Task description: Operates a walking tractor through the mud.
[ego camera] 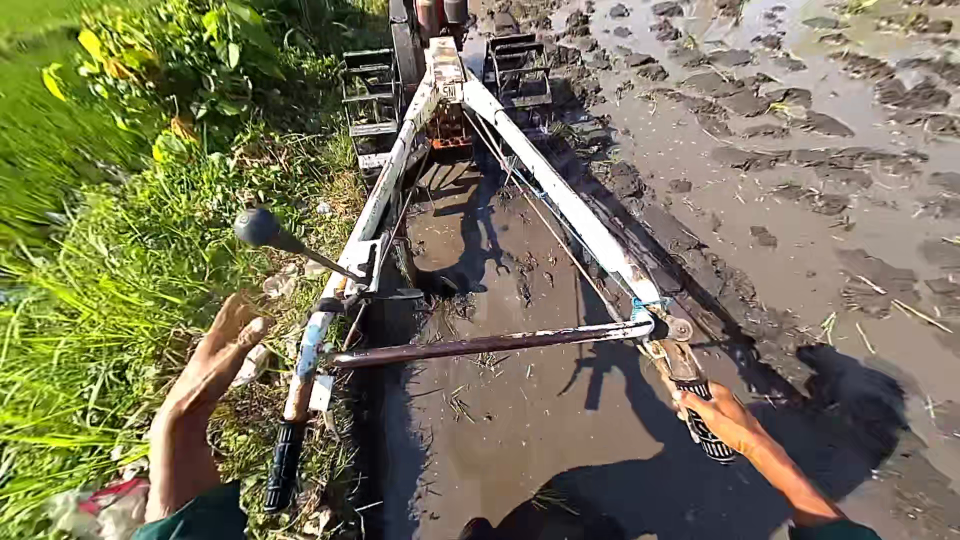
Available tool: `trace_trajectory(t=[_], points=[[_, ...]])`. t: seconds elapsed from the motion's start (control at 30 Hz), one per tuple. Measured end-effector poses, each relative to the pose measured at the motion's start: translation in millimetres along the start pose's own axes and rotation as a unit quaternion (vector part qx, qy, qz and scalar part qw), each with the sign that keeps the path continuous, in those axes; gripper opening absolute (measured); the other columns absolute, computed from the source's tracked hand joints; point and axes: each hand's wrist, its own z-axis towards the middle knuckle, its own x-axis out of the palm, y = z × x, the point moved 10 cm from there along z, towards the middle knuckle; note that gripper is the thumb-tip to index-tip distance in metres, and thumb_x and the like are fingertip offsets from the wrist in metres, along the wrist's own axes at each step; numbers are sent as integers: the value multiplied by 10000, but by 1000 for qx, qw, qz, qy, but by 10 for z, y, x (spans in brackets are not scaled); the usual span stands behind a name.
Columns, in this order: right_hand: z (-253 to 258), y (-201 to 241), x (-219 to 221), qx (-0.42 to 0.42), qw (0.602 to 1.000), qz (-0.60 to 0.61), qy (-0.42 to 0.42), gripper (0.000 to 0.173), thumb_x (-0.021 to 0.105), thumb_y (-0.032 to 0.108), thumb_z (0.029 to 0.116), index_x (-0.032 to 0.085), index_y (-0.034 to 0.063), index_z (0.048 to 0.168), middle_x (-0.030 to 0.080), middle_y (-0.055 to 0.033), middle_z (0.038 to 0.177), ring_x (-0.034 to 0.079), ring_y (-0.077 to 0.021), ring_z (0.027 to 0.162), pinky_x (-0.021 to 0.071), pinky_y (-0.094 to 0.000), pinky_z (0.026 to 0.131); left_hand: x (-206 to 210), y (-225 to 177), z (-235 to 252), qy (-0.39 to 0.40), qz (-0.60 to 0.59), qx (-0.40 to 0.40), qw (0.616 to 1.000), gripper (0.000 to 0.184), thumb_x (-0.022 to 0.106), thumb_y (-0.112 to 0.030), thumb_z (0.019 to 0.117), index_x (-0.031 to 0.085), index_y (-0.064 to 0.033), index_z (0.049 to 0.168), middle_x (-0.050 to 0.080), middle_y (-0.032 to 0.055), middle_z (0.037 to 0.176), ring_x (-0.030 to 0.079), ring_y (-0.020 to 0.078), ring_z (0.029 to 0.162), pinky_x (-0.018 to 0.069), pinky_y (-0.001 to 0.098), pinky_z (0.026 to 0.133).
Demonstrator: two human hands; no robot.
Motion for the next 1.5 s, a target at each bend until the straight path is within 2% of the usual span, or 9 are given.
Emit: trace_trajectory(t=[0.13,0.23,0.33,0.6,0.73,1.0,1.2,1.37,1.5], points=[[-34,466,1036,-7,995,70,77,430,586,195,962,564,-95,1279,677,-218,1051,673,-264,915,537,-465,893,-56,1417,-190,109,35,-210,971,1053,800,-82,775,172,-46,1619,502,302,1419,570,383,1217,487,559,995],[345,518,1207,-7,992,127,16,332,521,163,1006,589,-91,1210,665,-163,982,650,-183,848,547,-381,827,13,1793,130,62,23,-223,973,916,740,-98,836,229,-23,1592,599,277,1277,644,324,1023,537,522,882],[939,662,944,32,994,108,5,378,484,205,1055,547,-86,1288,639,-212,1093,634,-238,927,529,-431,871,356,1779,695,92,42,-230,968,495,659,-151,942,517,35,1378,625,243,1153,622,297,935,512,512,865],[2116,1630,793,29,995,92,-37,404,484,247,1068,514,-52,1338,641,-149,1021,630,-160,802,546,-359,780,729,1686,2164,94,-6,-234,968,386,617,-184,992,552,-15,1332,626,104,1086,600,148,845,530,370,767],[2534,2277,889,21,999,19,-31,442,559,253,1032,532,-73,1329,624,-249,1134,619,-290,961,486,-500,913,663,2002,3036,155,-166,-268,936,589,622,-344,832,538,-138,1378,659,52,1283,664,215,1115,600,433,817],[2970,3675,1628,-19,971,-85,-221,721,722,102,906,370,-79,1509,602,-391,1239,593,-561,1153,421,-698,993,313,2583,4627,181,-168,-334,910,714,767,-340,626,553,-142,1277,710,43,1068,704,191,946,615,397,750],[4035,4382,1137,-98,955,-73,-272,576,496,306,1056,472,-155,1401,582,-441,1215,561,-613,1165,380,-727,1011,760,2071,5602,107,-155,-255,948,535,686,-259,821,544,-22,1279,701,75,987,709,193,855,617,394,755],[5068,4636,973,-36,984,30,-172,761,777,242,909,400,-77,1488,524,-355,1393,521,-460,1309,379,-599,1115,974,1657,6488,128,-23,-230,965,363,634,-43,936,575,27,1287,659,85,958,606,118,766,533,326,746],[6096,4524,1064,31,970,237,39,424,471,220,988,440,105,1395,595,-62,1222,609,-109,1028,534,-295,823,1215,1510,7268,132,-59,-221,964,389,578,-33,902,558,21,1286,664,54,933,617,100,732,543,289,690]])
